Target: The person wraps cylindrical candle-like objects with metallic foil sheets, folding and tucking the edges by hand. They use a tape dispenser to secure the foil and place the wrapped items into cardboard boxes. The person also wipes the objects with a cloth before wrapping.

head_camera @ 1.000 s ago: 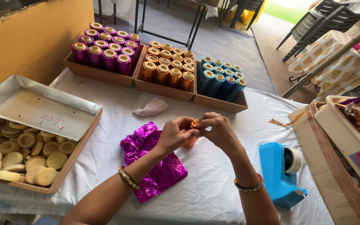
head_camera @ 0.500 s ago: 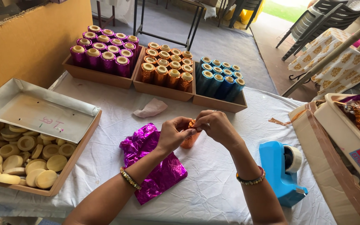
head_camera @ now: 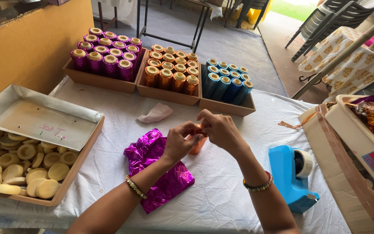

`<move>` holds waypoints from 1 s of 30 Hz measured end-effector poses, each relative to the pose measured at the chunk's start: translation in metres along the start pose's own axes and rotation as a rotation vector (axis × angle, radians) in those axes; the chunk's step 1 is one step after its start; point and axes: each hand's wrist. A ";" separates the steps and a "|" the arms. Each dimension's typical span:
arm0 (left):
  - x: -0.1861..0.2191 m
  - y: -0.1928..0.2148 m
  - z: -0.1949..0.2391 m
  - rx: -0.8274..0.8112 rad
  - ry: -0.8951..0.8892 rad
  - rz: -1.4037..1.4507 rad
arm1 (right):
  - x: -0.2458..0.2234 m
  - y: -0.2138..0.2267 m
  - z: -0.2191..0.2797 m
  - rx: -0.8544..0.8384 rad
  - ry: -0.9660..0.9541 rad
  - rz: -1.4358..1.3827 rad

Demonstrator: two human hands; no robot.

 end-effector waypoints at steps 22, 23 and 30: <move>0.002 -0.002 -0.003 0.030 0.131 0.068 | 0.038 -0.024 0.052 0.340 -0.117 -0.297; 0.002 -0.002 -0.002 0.024 0.123 0.071 | 0.030 -0.025 0.049 0.335 -0.131 -0.291; 0.008 0.000 -0.002 0.018 0.125 0.056 | 0.009 -0.014 0.023 0.218 -0.271 -0.178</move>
Point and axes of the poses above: each hand's wrist, its own z-axis away from the middle knuckle, its own y-axis out of the back of the hand, x = y × z, and after that the axes turned 7 degrees about -z, right-handed
